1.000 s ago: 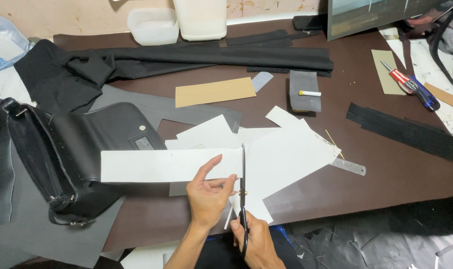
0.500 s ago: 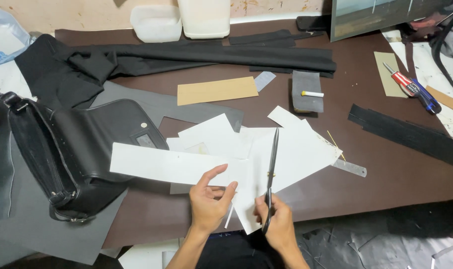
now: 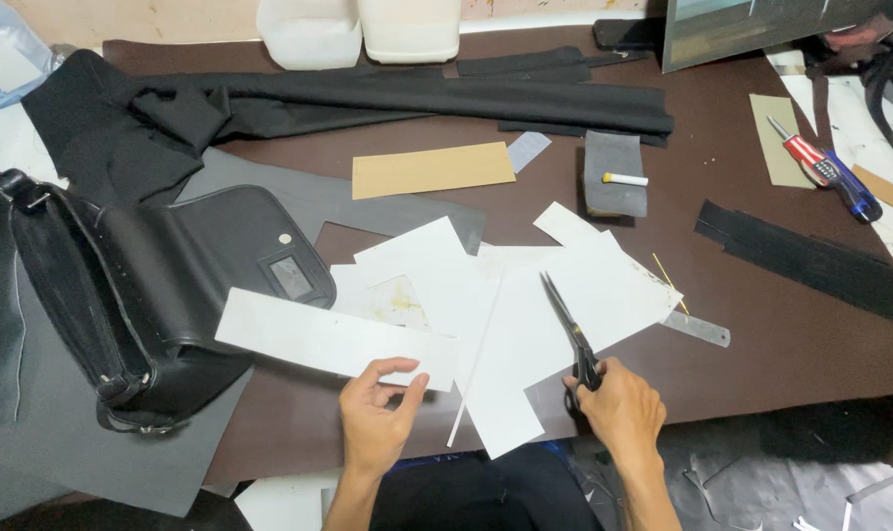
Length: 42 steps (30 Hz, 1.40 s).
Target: Cutting paper templates with scissors and marking lines on material using a ruler and pencil
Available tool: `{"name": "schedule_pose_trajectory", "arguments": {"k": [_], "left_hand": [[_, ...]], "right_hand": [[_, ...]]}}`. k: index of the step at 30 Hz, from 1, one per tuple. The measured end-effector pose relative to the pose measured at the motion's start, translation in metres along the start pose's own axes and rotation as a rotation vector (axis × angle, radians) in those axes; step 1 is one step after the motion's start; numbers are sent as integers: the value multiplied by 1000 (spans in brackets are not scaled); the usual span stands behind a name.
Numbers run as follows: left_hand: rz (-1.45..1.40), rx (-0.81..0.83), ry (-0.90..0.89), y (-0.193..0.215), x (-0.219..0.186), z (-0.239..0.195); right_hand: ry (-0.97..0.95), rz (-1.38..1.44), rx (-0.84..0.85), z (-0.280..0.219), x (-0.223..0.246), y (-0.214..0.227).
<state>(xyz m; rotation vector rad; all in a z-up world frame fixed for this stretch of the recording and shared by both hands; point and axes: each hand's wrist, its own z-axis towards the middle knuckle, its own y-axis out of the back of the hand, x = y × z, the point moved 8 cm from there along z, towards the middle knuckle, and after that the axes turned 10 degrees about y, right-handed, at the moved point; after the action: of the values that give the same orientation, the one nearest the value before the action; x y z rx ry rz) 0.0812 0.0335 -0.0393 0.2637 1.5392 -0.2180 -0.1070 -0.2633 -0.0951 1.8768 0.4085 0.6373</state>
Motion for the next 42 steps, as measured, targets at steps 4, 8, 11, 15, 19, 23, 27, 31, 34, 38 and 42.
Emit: {"name": "schedule_pose_trajectory", "arguments": {"k": [4, 8, 11, 15, 19, 23, 27, 31, 34, 38, 42], "left_hand": [[99, 27, 62, 13, 7, -6], [197, 93, 23, 13, 11, -13], [181, 117, 34, 11, 13, -19], [164, 115, 3, 13, 1, -27], [194, 60, 93, 26, 8, -33], [296, 15, -17, 31, 10, -35], [419, -13, -109, 31, 16, -40], [453, 3, -158, 31, 16, -45], [474, -31, -151, 37, 18, -50], [442, -34, -97, 43, 23, -54], [442, -7, -126, 38, 24, -56]], "right_hand": [[45, -56, 127, -2, 13, 7], [403, -33, -47, 15, 59, 14], [948, 61, -252, 33, 120, 10], [1243, -343, 56, 81, 170, -56], [1324, -344, -33, 96, 175, -56], [1346, -392, 80, 91, 178, -53], [1326, -394, 234, 89, 181, -53], [1404, -365, 180, 85, 185, -59], [1384, -304, 155, 79, 183, -54], [1339, -221, 200, 66, 174, -47], [1323, -193, 184, 57, 173, -47]]}}
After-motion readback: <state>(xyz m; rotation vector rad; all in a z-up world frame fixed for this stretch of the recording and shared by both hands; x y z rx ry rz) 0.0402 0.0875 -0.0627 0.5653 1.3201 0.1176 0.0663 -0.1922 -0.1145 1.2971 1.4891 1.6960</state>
